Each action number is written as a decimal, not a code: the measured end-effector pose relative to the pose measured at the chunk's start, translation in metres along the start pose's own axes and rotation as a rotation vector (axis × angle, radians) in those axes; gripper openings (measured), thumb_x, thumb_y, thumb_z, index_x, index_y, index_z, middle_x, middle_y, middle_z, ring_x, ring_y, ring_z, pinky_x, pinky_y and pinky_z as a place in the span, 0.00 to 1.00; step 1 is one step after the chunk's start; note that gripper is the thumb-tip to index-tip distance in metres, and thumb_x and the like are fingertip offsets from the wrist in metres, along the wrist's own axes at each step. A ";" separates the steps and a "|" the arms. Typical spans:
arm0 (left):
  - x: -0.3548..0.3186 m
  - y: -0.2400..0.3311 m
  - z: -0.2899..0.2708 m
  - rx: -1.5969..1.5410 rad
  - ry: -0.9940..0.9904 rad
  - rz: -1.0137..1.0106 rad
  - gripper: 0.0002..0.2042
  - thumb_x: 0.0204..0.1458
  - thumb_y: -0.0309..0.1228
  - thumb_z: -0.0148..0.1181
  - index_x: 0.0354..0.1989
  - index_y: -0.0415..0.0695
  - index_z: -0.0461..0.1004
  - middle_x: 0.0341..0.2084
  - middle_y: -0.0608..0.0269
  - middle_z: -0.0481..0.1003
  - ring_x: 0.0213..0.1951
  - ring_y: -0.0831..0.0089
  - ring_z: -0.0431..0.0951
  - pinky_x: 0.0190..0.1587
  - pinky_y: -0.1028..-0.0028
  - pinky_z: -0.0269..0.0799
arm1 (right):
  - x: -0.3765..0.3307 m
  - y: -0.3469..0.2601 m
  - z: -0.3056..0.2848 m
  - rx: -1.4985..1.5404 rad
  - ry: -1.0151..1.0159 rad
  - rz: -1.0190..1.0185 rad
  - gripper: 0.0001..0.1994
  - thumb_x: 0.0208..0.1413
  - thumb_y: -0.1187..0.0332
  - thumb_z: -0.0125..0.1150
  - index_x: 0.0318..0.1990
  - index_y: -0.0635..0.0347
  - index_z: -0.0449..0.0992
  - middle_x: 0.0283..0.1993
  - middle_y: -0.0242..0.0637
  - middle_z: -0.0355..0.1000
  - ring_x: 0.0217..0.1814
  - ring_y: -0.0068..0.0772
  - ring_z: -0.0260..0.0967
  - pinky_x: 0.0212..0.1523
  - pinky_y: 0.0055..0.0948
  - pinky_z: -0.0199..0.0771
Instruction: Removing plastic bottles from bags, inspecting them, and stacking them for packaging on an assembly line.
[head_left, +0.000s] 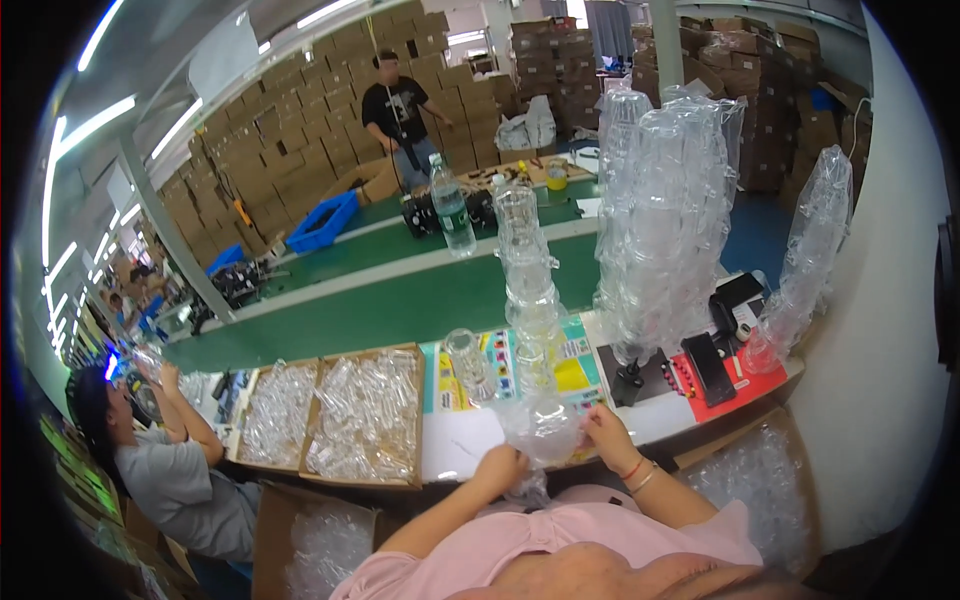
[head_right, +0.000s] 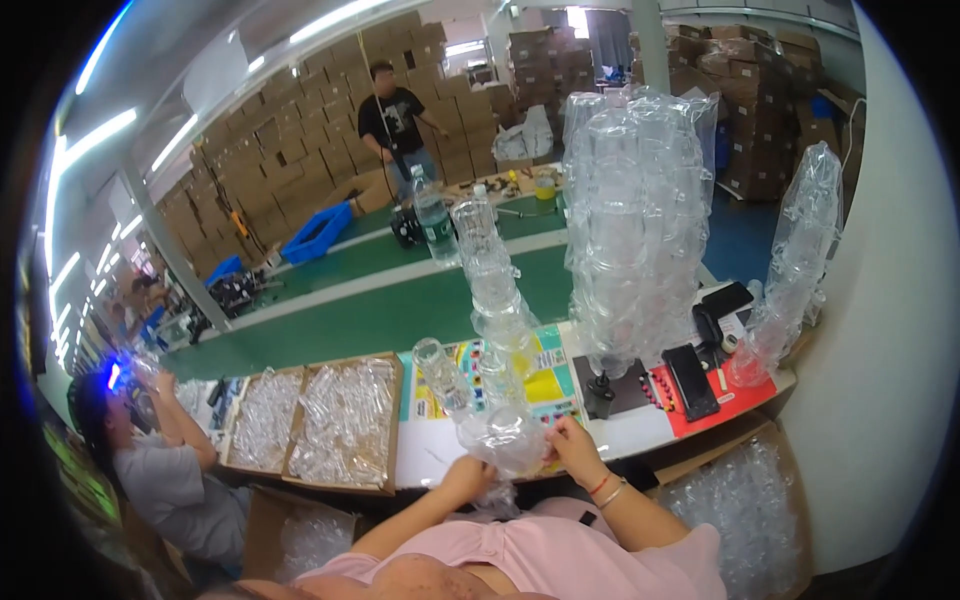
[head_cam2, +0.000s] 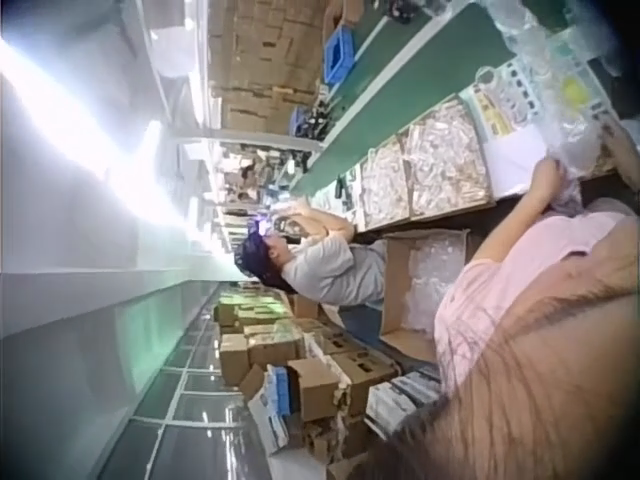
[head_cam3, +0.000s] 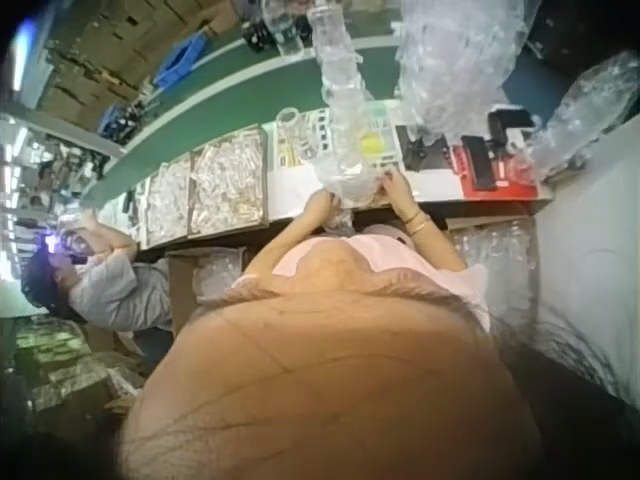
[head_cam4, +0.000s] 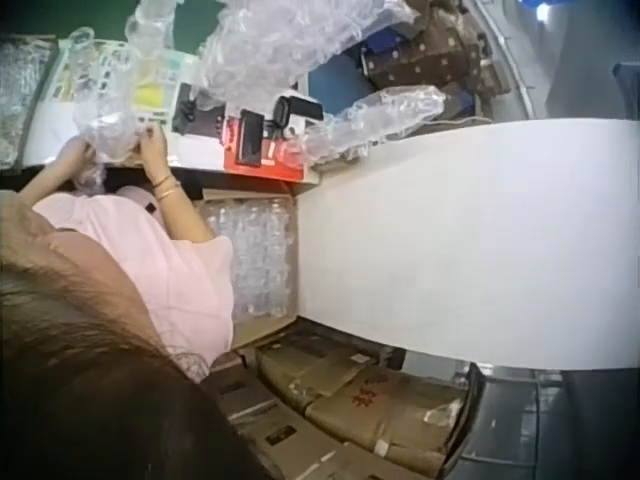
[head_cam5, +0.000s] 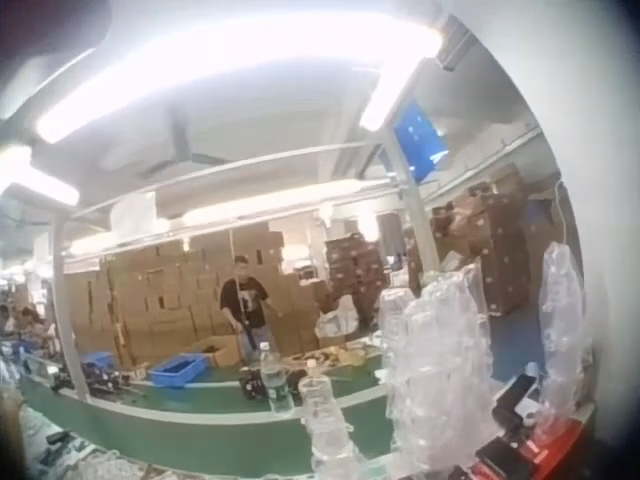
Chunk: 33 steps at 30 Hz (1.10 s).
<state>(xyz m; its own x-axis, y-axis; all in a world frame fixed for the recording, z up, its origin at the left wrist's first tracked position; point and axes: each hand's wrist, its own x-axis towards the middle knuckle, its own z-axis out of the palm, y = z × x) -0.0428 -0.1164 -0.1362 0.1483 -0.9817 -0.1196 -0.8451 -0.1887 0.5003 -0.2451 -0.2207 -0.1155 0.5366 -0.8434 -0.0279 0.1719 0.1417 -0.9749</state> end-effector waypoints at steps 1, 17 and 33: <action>0.003 0.001 0.000 0.061 -0.030 0.046 0.16 0.49 0.35 0.47 0.39 0.33 0.66 0.25 0.39 0.74 0.29 0.45 0.74 0.33 0.53 0.69 | 0.002 0.009 -0.005 0.139 -0.002 0.056 0.02 0.55 0.74 0.49 0.32 0.62 0.64 0.23 0.37 0.66 0.22 0.31 0.70 0.24 0.27 0.72; -0.022 -0.006 -0.150 -0.942 0.475 -0.023 0.08 0.46 0.22 0.59 0.33 0.43 0.69 0.26 0.70 0.69 0.30 0.81 0.68 0.34 0.81 0.66 | 0.006 -0.049 -0.018 -1.003 0.159 -0.593 0.07 0.44 0.78 0.52 0.34 0.62 0.69 0.31 0.45 0.67 0.33 0.47 0.68 0.31 0.39 0.68; -0.012 0.096 -0.259 -0.807 0.367 0.492 0.08 0.48 0.27 0.62 0.26 0.40 0.68 0.31 0.65 0.66 0.35 0.79 0.65 0.39 0.82 0.60 | 0.044 -0.255 0.093 -1.104 -0.487 -1.448 0.17 0.40 0.69 0.68 0.41 0.55 0.72 0.41 0.38 0.71 0.51 0.37 0.66 0.63 0.50 0.48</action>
<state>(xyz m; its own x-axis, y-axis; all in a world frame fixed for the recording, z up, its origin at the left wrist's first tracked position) 0.0071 -0.1294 0.1353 0.1411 -0.8773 0.4588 -0.2755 0.4103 0.8693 -0.1887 -0.2462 0.1528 0.6731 0.2392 0.6998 0.2148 -0.9687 0.1245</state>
